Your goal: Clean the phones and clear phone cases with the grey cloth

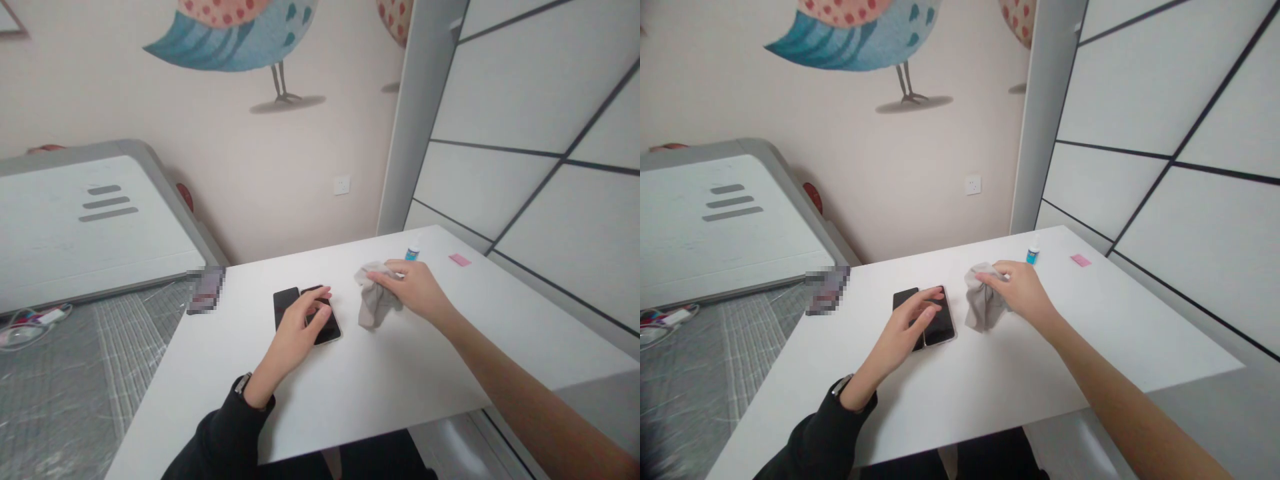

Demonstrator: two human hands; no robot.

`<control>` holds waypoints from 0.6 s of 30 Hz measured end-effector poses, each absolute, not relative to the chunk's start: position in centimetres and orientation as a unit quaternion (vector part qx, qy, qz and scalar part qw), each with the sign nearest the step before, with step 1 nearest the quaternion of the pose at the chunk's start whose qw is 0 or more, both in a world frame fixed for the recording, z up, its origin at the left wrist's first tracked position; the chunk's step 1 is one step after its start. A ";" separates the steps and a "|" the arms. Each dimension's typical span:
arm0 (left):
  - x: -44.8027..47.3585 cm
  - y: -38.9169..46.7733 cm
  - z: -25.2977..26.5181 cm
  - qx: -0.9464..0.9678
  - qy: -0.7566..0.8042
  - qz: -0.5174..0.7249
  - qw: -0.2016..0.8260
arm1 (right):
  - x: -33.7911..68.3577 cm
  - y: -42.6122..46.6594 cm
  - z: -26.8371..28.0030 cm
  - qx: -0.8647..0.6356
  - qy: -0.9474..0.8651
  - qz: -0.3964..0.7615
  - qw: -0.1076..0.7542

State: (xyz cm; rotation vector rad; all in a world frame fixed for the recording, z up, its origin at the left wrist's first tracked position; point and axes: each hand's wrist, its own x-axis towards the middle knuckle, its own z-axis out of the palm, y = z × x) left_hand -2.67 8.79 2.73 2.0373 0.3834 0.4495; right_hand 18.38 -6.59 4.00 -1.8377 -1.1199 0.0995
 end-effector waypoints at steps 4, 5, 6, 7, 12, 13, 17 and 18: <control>-1.8 4.3 5.1 0.815 0.141 0.077 0.556 | 13.3 -9.4 4.7 -0.746 -0.537 0.107 0.379; -1.9 3.7 5.3 0.815 0.132 0.043 0.563 | 12.3 -10.1 4.8 -0.738 -0.552 0.146 0.360; -2.0 3.3 5.4 0.814 0.122 0.006 0.569 | 11.5 -10.8 4.9 -0.727 -0.563 0.185 0.348; -2.1 3.1 5.4 0.811 0.112 -0.030 0.573 | 11.0 -11.4 5.0 -0.717 -0.570 0.215 0.340; -2.5 3.6 5.0 0.827 0.133 -0.087 0.539 | 11.9 -13.2 4.7 -0.713 -0.525 0.328 0.328; -2.3 4.0 5.0 0.838 0.139 -0.065 0.524 | 12.6 -13.3 4.4 -0.710 -0.521 0.344 0.325; -0.9 6.1 5.8 0.868 0.138 0.043 0.475 | 16.2 -12.8 3.9 -0.709 -0.536 0.310 0.338; -0.6 6.6 6.3 0.876 0.141 0.067 0.456 | 17.1 -12.5 4.1 -0.715 -0.529 0.282 0.359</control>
